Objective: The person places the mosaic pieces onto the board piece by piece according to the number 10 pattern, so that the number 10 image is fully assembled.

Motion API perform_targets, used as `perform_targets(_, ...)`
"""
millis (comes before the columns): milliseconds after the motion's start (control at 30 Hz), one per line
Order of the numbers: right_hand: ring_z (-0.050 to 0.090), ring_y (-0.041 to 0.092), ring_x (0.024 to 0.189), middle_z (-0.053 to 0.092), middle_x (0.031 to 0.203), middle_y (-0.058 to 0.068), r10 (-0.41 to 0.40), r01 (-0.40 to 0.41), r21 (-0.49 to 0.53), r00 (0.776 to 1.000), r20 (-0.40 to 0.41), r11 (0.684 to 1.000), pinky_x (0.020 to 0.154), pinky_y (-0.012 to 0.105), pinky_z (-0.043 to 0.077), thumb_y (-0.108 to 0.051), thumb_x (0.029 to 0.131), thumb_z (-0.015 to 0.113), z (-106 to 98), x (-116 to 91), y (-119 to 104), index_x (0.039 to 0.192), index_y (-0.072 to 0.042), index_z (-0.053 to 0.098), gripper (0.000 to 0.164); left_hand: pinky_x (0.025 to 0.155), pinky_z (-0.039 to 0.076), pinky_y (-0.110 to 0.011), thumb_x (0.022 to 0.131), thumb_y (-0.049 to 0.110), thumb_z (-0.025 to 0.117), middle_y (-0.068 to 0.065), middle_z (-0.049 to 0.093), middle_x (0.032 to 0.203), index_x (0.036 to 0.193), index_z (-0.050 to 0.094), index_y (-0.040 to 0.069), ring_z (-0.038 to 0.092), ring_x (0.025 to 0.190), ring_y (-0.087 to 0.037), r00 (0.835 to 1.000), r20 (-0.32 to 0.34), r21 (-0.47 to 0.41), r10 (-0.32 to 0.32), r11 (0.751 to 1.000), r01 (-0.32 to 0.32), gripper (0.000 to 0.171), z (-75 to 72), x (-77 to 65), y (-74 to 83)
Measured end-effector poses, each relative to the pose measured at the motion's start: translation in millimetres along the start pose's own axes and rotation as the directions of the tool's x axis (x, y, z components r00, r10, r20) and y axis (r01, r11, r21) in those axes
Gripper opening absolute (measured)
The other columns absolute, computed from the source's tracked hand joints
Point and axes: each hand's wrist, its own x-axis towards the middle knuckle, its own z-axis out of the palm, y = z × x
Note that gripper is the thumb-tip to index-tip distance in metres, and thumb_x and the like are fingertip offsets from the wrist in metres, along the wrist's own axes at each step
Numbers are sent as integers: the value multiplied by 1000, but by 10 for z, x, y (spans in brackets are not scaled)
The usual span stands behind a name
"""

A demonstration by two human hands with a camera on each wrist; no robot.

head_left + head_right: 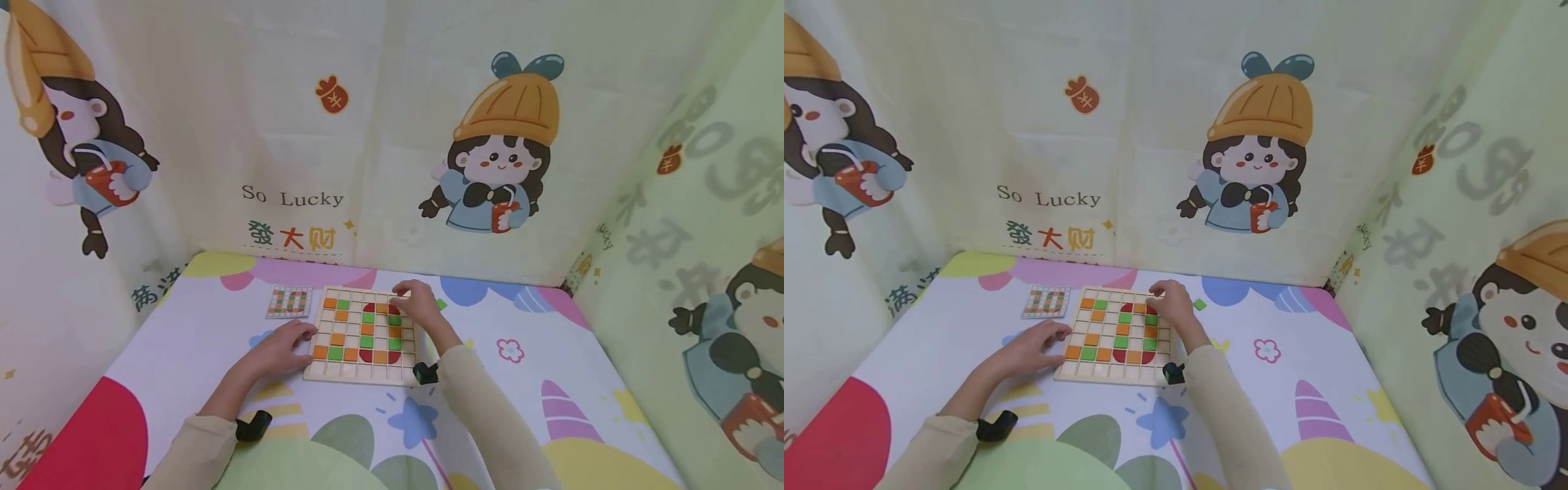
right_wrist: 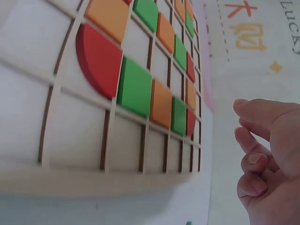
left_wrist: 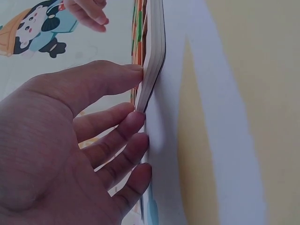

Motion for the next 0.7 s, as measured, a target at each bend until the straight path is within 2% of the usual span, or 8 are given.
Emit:
perform_targets(100, 58, 27, 103, 66, 107, 10, -7, 7, -21, 999, -32, 1000, 91, 43, 49, -19, 87, 71, -58, -9, 107, 110, -8, 70, 25, 91, 46, -41, 81, 20, 74, -4, 57, 114, 130, 55, 6, 50, 99, -19, 1000, -6, -2, -3, 1000, 3, 54, -9, -4, -7)
perform_targets(200, 58, 28, 105, 66, 107, 10, 20, -22, -40, 999, -50, 999, 91, 44, 48, -20, 87, 71, -100, -32, 237, 109, -8, 70, 25, 92, 45, -42, 82, 20, 74, -5, 57, 116, 130, 55, 6, 51, 100, -19, 1000, -12, -7, -3, 1000, 3, 54, -7, -5, -10)
perform_targets(333, 57, 28, 106, 66, 109, 11, 78, -81, -49, 996, -44, 996, 92, 43, 48, -21, 87, 71, -173, -82, 406, 110, -8, 69, 26, 91, 46, -42, 81, 20, 74, -6, 57, 115, 129, 56, 5, 51, 98, -20, 1000, -11, -8, 5, 1000, -5, 53, 13, -15, -18)
perform_targets(567, 60, 31, 101, 68, 104, 16, 71, -75, -54, 995, -73, 996, 91, 45, 46, -16, 85, 71, -346, -139, 677, 108, -1, 69, 27, 90, 45, -41, 82, 20, 74, -5, 57, 113, 129, 56, 6, 50, 97, -18, 1000, -8, -13, 6, 1000, -7, 52, 28, -32, -20)
perform_targets(700, 57, 31, 107, 66, 110, 16, 113, -119, -76, 991, -74, 990, 95, 46, 45, -18, 86, 71, -398, -120, 806, 110, -3, 69, 28, 91, 46, -42, 81, 20, 74, -5, 57, 115, 129, 56, 7, 50, 98, -19, 1000, -13, -5, 8, 1000, -8, 53, 8, -27, -12)
